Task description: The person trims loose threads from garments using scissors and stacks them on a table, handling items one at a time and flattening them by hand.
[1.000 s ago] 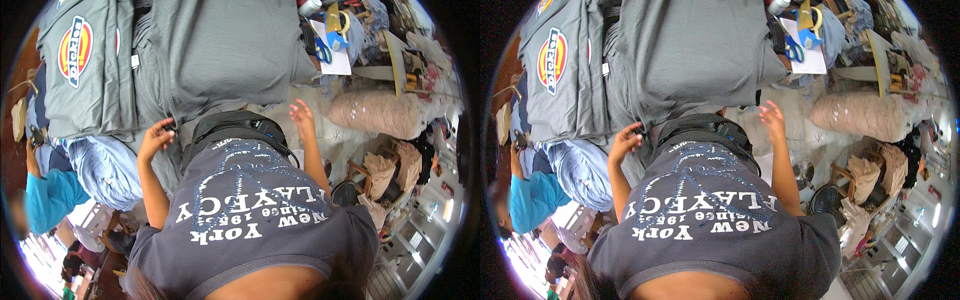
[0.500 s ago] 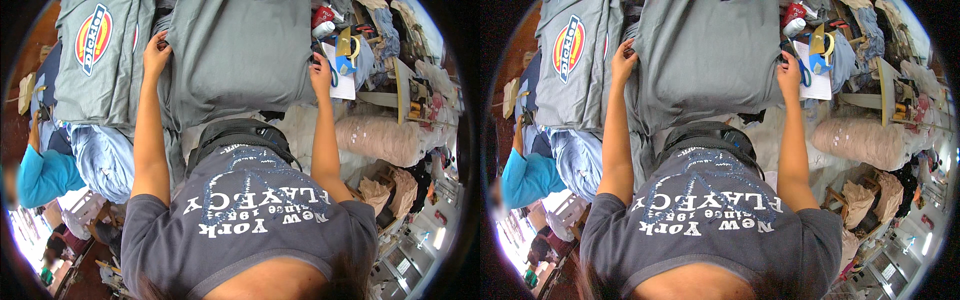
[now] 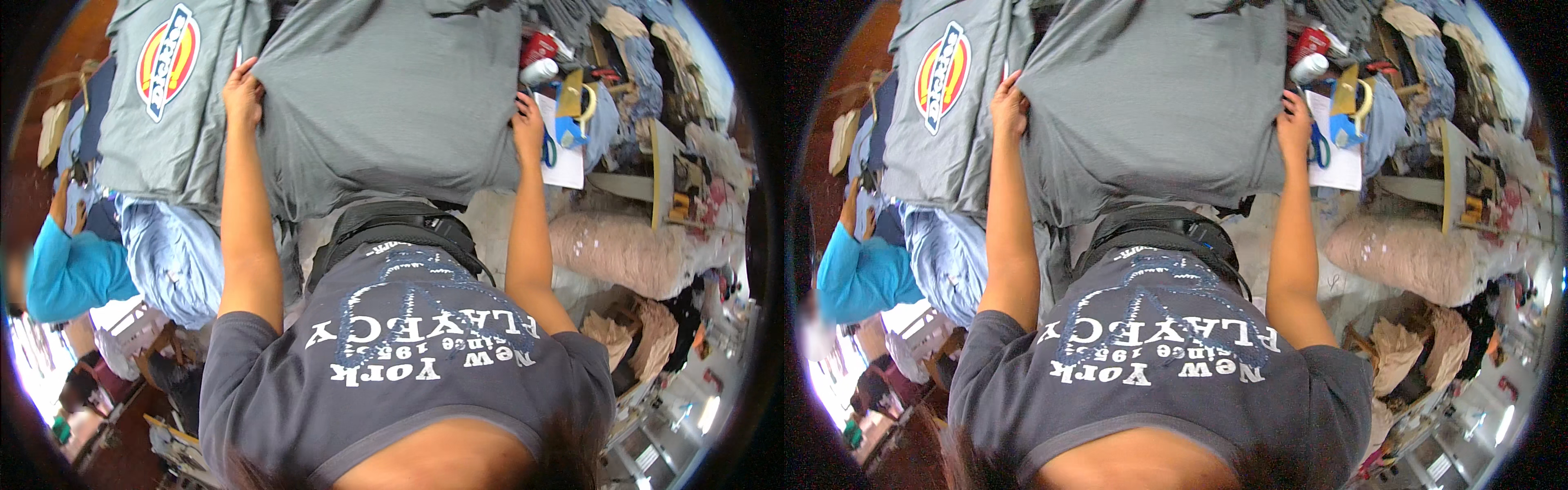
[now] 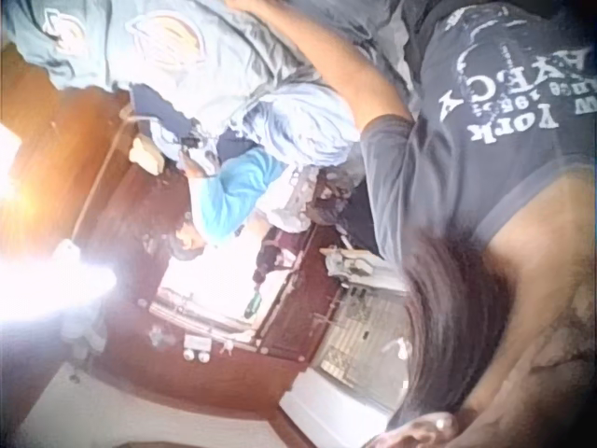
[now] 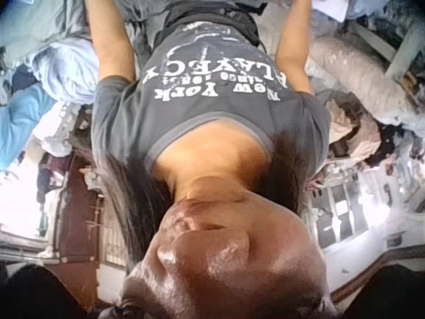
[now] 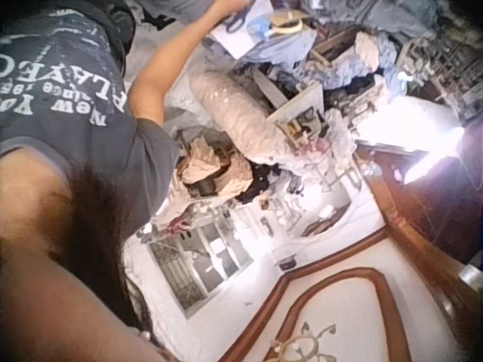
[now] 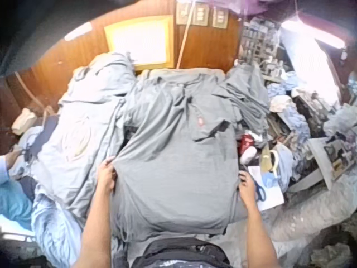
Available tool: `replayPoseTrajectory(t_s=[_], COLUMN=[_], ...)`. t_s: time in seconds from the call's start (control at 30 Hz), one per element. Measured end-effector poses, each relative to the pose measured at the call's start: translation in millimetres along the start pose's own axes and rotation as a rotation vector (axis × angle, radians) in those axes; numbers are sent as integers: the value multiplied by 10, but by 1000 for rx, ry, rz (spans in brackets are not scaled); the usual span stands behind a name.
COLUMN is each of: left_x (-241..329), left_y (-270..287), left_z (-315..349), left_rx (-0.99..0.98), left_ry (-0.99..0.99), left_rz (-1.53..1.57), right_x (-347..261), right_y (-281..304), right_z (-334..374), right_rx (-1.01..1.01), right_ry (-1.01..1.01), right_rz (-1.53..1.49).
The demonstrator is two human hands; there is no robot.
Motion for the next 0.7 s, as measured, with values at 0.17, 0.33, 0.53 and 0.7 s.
replayPoseTrajectory(t_s=[0.17, 0.33, 0.53, 0.7], left_x=[41, 54, 477, 973], left_y=[-110, -65, -169, 42], left_z=[84, 109, 257, 781], left_rx=[86, 67, -85, -59], left_ry=[-3, -17, -332, -391], left_rz=[2, -61, -626, -626], right_x=[-27, -173, -280, -723], right_y=[-10, -70, 182, 750], right_z=[-51, -40, -196, 130], right_rx=[-125, -164, -55, 158], right_ry=[-185, -231, -168, -195], right_rz=[-222, -144, -92, -297])
Point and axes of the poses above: each hand's wrist, its own z-axis away from the middle knuckle, its own y-axis out of the back of the hand, x = y × z, the point moved 2 cm from there along -z, towards the middle knuckle, and after that the axes turned 9 degrees about x, right-handed, at the moved point
